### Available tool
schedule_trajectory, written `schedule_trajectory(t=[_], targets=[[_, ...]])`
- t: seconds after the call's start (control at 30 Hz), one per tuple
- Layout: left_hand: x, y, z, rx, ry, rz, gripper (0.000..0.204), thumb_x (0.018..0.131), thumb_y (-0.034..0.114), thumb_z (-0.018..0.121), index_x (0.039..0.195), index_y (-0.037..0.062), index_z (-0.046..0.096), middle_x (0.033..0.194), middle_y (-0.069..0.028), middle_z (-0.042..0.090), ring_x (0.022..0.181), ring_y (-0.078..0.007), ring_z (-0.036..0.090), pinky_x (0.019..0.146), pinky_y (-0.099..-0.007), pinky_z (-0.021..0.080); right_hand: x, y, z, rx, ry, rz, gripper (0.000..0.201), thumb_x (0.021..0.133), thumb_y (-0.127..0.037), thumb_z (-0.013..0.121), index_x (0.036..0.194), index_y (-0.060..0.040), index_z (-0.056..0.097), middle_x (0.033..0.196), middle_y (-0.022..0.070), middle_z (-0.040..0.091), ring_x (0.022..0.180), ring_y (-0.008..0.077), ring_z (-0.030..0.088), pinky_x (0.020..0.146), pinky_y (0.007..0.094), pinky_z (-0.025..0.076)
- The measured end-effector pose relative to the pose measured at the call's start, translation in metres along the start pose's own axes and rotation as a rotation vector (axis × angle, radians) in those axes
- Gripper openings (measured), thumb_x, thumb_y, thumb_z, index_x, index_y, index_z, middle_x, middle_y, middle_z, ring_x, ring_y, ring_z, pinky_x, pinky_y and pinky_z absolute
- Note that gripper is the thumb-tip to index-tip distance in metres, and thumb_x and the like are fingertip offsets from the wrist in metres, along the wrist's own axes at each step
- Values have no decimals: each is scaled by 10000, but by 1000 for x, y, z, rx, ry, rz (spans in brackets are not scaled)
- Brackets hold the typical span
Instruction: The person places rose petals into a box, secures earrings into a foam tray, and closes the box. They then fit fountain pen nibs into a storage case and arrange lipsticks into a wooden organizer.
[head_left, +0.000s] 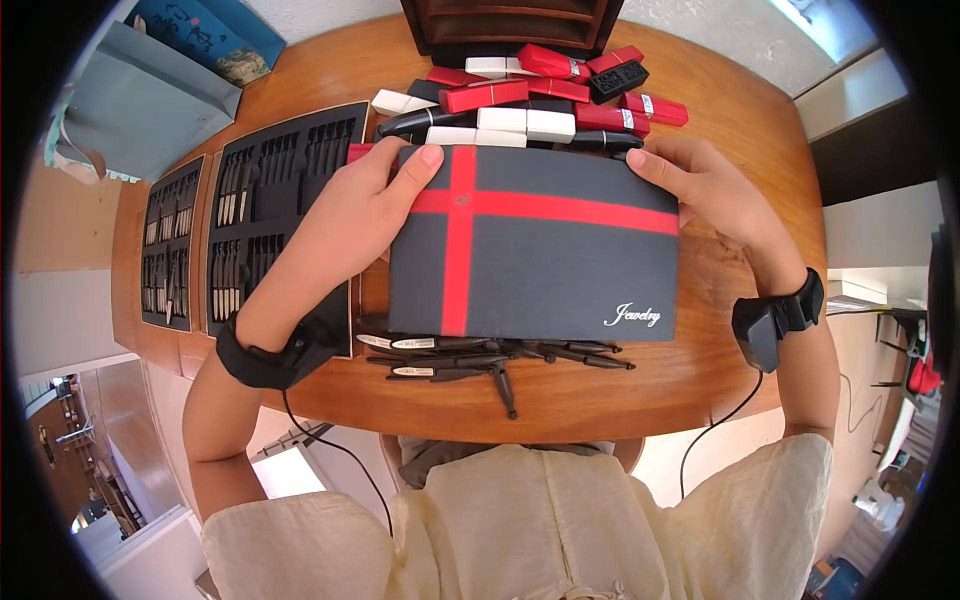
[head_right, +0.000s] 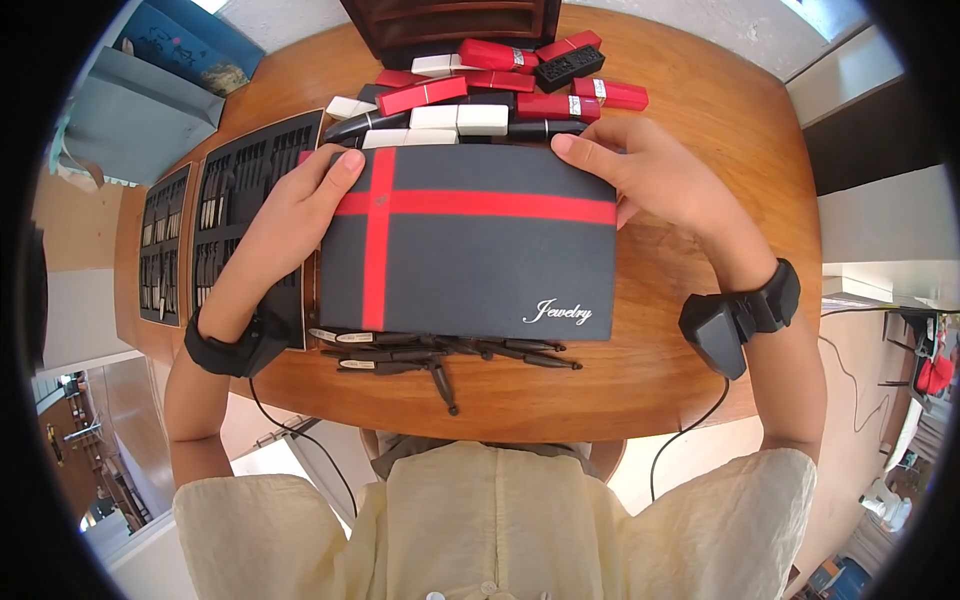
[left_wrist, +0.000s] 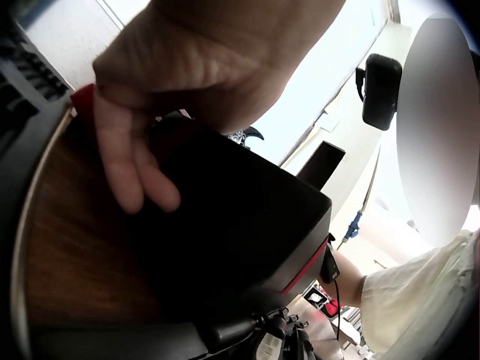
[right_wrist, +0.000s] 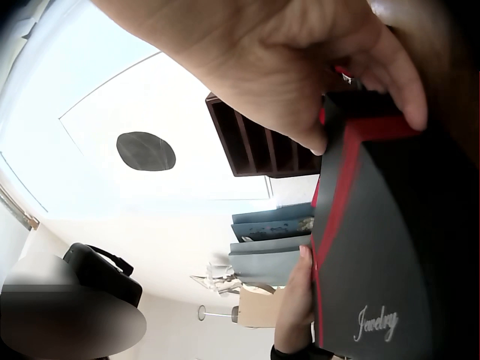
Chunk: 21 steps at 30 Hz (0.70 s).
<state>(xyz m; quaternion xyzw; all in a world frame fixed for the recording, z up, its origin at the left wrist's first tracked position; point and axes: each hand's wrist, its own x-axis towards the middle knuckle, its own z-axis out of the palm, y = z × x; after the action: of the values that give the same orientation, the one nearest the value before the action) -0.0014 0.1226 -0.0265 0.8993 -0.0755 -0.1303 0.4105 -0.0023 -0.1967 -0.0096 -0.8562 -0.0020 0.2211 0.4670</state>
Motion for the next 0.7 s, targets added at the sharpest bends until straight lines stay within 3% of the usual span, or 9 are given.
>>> schedule_trajectory(t=[0.13,0.17,0.27,0.3,0.33,0.43,0.53,0.6,0.7], targets=[[-2,4,-2,12,-26,-55,583,999,540,448,991,-31,563,682,-116,586,592,-190,607,536,-313,488,3,4,2,32,-8,3,509,955,-483,593,1008,20,647,799,62,644,645,120,623,548,265,515],[-2,-1,0,63,7,23,581,1004,533,442,995,-36,557,678,-148,583,605,-232,611,568,-338,491,2,4,3,32,-8,3,509,955,-483,593,1008,20,647,799,62,644,645,120,623,548,265,515],[-3,-5,5,121,36,91,581,1012,520,432,1006,-51,542,673,-205,577,642,-312,618,630,-383,491,-1,9,13,-53,12,-61,461,987,-428,554,1009,23,646,812,101,629,671,186,616,592,325,503],[-4,-6,6,129,29,83,584,1015,514,428,1013,-60,533,673,-230,573,666,-349,620,660,-403,488,0,17,19,-221,134,-247,429,1001,-389,533,1002,28,635,833,139,614,718,249,608,645,358,494],[-3,-7,8,129,29,83,584,1015,514,428,1013,-60,533,673,-230,573,666,-349,620,660,-403,488,0,22,22,-389,255,-432,399,1015,-350,511,994,32,625,853,176,600,766,313,600,698,392,485],[-2,-11,13,137,46,75,590,1014,510,431,1021,-73,524,682,-228,590,694,-361,634,665,-407,490,-5,16,32,-379,264,-354,354,1019,-296,500,983,43,597,913,229,568,858,408,551,781,428,454],[0,-9,14,204,29,54,602,1012,504,436,1036,-91,525,700,-239,602,713,-363,644,670,-404,495,-1,23,39,-372,323,-415,341,1022,-278,495,960,45,584,919,232,572,854,417,549,773,430,457],[-2,1,9,290,-51,-54,522,1036,443,428,1165,-55,511,895,-213,657,910,-329,663,829,-378,484,-1,23,39,-361,328,-429,344,1019,-285,502,965,45,585,913,237,580,848,408,563,757,431,460],[-2,-14,7,205,-5,56,531,1026,452,449,1150,-59,529,839,-153,657,815,-260,695,717,-340,526,-7,15,31,-343,309,-375,367,1009,-310,523,972,50,585,856,232,596,800,374,595,724,425,470]])
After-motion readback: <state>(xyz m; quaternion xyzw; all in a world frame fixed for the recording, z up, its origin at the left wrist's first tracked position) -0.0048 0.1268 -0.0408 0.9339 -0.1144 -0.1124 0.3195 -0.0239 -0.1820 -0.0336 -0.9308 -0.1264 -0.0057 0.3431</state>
